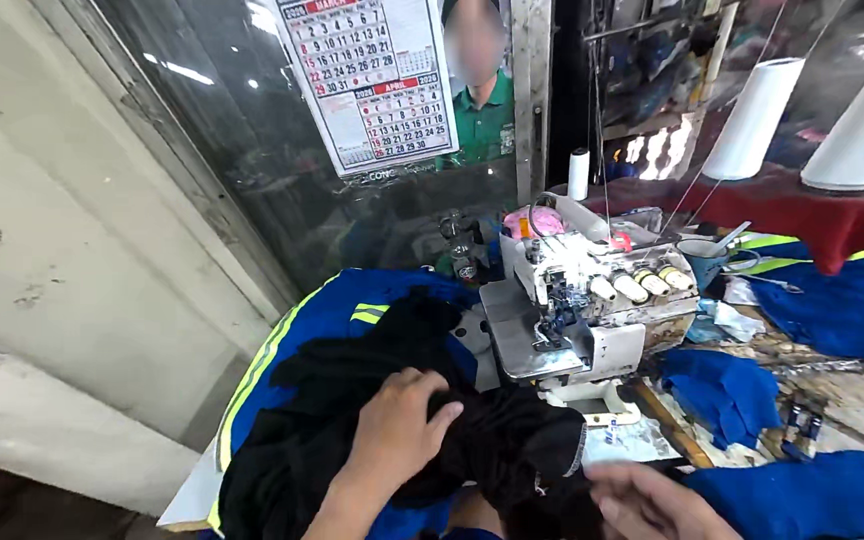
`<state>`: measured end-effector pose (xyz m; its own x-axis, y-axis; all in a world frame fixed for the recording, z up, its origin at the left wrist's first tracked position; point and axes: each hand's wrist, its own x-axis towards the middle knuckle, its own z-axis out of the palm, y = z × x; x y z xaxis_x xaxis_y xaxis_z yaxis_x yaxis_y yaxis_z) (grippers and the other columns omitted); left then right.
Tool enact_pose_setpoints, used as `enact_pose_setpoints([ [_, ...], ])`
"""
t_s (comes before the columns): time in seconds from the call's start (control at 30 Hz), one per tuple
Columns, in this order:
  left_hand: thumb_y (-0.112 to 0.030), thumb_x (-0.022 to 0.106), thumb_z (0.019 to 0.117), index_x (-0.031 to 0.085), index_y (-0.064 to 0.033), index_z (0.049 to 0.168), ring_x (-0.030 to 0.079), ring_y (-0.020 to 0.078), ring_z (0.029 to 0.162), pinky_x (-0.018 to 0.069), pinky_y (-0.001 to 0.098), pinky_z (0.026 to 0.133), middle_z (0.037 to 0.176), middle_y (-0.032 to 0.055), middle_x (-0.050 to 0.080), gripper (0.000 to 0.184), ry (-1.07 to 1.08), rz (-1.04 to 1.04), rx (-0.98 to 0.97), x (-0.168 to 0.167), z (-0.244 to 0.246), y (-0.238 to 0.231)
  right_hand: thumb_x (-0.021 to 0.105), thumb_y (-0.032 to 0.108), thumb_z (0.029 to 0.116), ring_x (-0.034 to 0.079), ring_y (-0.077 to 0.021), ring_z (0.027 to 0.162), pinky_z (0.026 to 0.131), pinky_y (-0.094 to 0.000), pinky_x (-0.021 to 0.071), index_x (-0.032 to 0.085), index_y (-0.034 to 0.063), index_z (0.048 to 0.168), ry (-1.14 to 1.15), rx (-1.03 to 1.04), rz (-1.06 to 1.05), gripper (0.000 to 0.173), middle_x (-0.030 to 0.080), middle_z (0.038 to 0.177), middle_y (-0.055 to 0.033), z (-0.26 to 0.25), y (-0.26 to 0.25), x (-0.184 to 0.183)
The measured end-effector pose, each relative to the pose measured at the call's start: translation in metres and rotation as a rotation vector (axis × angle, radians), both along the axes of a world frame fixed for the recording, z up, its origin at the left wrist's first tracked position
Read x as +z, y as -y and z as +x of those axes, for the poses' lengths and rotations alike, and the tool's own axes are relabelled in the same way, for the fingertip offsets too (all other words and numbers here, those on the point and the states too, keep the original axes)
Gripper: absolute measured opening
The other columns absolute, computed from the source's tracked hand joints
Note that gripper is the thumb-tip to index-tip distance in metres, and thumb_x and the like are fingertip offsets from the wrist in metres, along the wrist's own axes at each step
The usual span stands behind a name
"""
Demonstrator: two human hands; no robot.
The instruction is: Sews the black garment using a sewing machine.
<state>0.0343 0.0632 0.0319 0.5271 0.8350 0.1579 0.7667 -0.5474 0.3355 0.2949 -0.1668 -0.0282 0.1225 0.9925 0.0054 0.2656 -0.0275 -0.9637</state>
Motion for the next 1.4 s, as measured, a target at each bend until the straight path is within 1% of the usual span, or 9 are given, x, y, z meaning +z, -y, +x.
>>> enact_pose_setpoints([
  [0.17, -0.032, 0.057, 0.1047, 0.071, -0.0169, 0.109, 0.068, 0.0149, 0.086, 0.0608, 0.0427, 0.075, 0.098, 0.0000, 0.070, 0.021, 0.411, 0.256, -0.048, 0.033, -0.011, 0.003, 0.055, 0.024, 0.1065, 0.074, -0.0304, 0.102, 0.082, -0.0487, 0.0659, 0.058, 0.0059, 0.133, -0.181, -0.142, -0.002, 0.033, 0.069, 0.126, -0.0114, -0.005, -0.031, 0.024],
  [0.33, -0.034, 0.050, 0.1075, 0.061, -0.0202, 0.112, 0.054, 0.0051, 0.060, 0.0467, 0.0234, 0.050, 0.079, -0.0079, 0.059, 0.018, 0.710, 0.347, -0.101, 0.081, -0.023, 0.014, 0.057, 0.021, 0.1052, 0.073, -0.0204, 0.099, 0.081, -0.0416, 0.0639, 0.068, 0.0046, 0.127, -0.045, 0.080, 0.190, 0.029, 0.073, 0.121, -0.0079, -0.055, -0.033, 0.025],
  [0.43, -0.032, 0.051, 0.1066, 0.064, -0.0200, 0.109, 0.056, 0.0071, 0.060, 0.0474, 0.0230, 0.049, 0.077, -0.0072, 0.061, 0.018, 0.772, 0.293, -0.168, 0.097, -0.022, 0.021, 0.064, 0.019, 0.1023, 0.064, -0.0228, 0.125, 0.090, -0.0427, 0.0643, 0.040, 0.0078, 0.157, 0.012, 0.209, 0.304, 0.061, 0.048, 0.155, -0.0104, -0.089, -0.059, 0.035],
  [0.6, -0.031, 0.053, 0.1066, 0.066, -0.0181, 0.108, 0.063, 0.0134, 0.072, 0.0547, 0.0282, 0.059, 0.084, -0.0020, 0.066, 0.019, 0.821, 0.172, -0.261, 0.120, -0.033, 0.027, 0.078, 0.032, 0.0883, 0.034, -0.0244, 0.152, 0.116, -0.0441, 0.0473, 0.022, 0.0094, 0.165, 0.343, -0.045, 0.649, 0.097, 0.020, 0.170, -0.0147, -0.112, -0.129, 0.051],
  [0.73, -0.036, 0.051, 0.1070, 0.066, -0.0203, 0.106, 0.059, 0.0137, 0.064, 0.0485, 0.0266, 0.051, 0.078, -0.0011, 0.063, 0.022, 0.799, 0.147, -0.225, 0.139, -0.047, 0.031, 0.080, 0.028, 0.0802, 0.050, -0.0214, 0.138, 0.108, -0.0501, 0.0512, 0.040, 0.0204, 0.157, 0.401, -0.250, 0.754, 0.087, 0.047, 0.155, -0.0048, -0.107, -0.168, 0.069],
  [0.87, -0.034, 0.054, 0.1064, 0.066, -0.0197, 0.107, 0.054, 0.0146, 0.055, 0.0442, 0.0268, 0.045, 0.071, 0.0005, 0.060, 0.019, 0.808, 0.151, -0.172, 0.153, -0.060, 0.030, 0.066, 0.018, 0.0951, 0.070, -0.0128, 0.100, 0.085, -0.0393, 0.0643, 0.059, 0.0170, 0.132, 0.309, -0.254, 0.831, 0.037, 0.067, 0.117, -0.0008, -0.085, -0.168, 0.086],
  [0.97, -0.031, 0.054, 0.1068, 0.066, -0.0168, 0.105, 0.056, 0.0160, 0.059, 0.0459, 0.0274, 0.048, 0.075, 0.0029, 0.062, 0.019, 0.834, 0.099, -0.119, 0.159, -0.059, 0.026, 0.060, 0.017, 0.0984, 0.070, -0.0108, 0.098, 0.087, -0.0351, 0.0632, 0.069, 0.0143, 0.117, 0.294, -0.227, 0.828, 0.021, 0.070, 0.110, 0.0013, -0.075, -0.158, 0.090],
  [1.27, -0.032, 0.056, 0.1065, 0.064, -0.0154, 0.105, 0.054, 0.0150, 0.049, 0.0433, 0.0283, 0.041, 0.067, 0.0021, 0.063, 0.019, 0.716, 0.238, -0.120, 0.170, -0.041, -0.001, 0.038, 0.016, 0.1022, 0.064, -0.0161, 0.106, 0.092, -0.0358, 0.0552, 0.064, 0.0072, 0.115, -0.371, 0.119, 0.648, 0.030, 0.066, 0.114, -0.0076, -0.079, -0.133, 0.115],
  [1.4, -0.037, 0.049, 0.1090, 0.059, -0.0111, 0.108, 0.052, 0.0146, 0.051, 0.0446, 0.0292, 0.045, 0.071, 0.0046, 0.060, 0.028, 0.728, 0.301, -0.109, 0.178, -0.020, -0.010, 0.044, 0.049, 0.1061, 0.060, -0.0094, 0.124, 0.108, -0.0338, 0.0501, 0.059, 0.0057, 0.138, -0.239, 0.299, 0.522, 0.056, 0.065, 0.133, -0.0036, -0.092, -0.125, 0.128],
])
